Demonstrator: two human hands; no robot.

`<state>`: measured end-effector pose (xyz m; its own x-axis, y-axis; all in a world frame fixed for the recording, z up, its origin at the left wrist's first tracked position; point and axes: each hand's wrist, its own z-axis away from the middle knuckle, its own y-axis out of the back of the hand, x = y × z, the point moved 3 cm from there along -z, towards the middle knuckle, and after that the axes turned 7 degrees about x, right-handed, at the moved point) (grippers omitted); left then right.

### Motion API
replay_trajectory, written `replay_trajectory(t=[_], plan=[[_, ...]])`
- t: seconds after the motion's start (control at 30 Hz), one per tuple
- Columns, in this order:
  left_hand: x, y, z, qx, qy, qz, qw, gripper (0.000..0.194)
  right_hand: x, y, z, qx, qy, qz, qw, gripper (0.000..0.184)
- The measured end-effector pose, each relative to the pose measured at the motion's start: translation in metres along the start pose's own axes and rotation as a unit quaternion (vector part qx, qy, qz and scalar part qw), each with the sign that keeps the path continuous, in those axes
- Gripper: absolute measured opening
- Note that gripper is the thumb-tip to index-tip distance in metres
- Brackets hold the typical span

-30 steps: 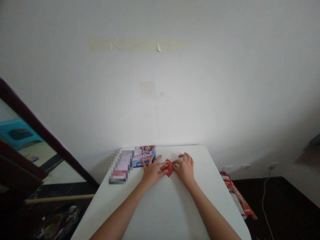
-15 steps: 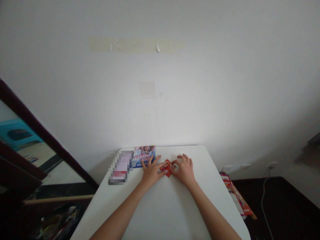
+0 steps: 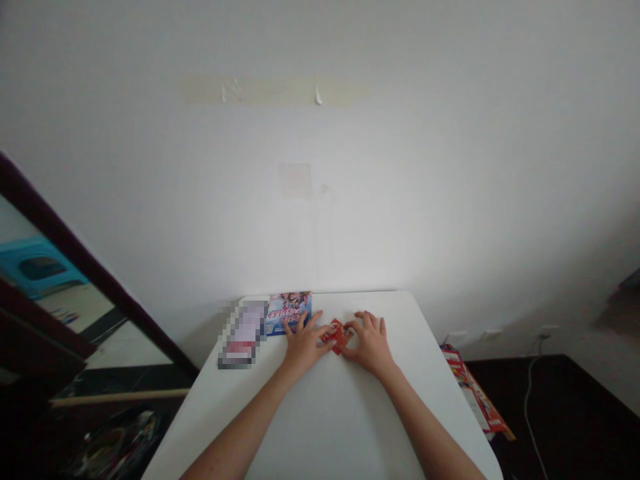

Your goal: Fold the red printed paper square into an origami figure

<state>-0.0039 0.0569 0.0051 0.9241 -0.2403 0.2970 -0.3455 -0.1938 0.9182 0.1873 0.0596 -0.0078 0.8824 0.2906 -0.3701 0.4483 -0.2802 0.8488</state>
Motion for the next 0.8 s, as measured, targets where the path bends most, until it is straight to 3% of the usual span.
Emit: replay_trajectory(t=[0.23,0.6,0.8], plan=[[-0.002,-0.003,0.0,0.008,-0.007,0.011,1.0,0.036,0.001,-0.002,0.003,-0.011,0.009,-0.002,1.0,0.058],[-0.005,-0.005,0.001,0.022,-0.021,0.029,0.999,0.033,0.006,-0.002,0.005,-0.017,0.039,-0.004,0.999,0.058],[-0.005,-0.005,0.003,0.017,-0.027,0.038,0.999,0.032,0.016,-0.003,0.003,-0.01,0.038,-0.026,0.999,0.037]])
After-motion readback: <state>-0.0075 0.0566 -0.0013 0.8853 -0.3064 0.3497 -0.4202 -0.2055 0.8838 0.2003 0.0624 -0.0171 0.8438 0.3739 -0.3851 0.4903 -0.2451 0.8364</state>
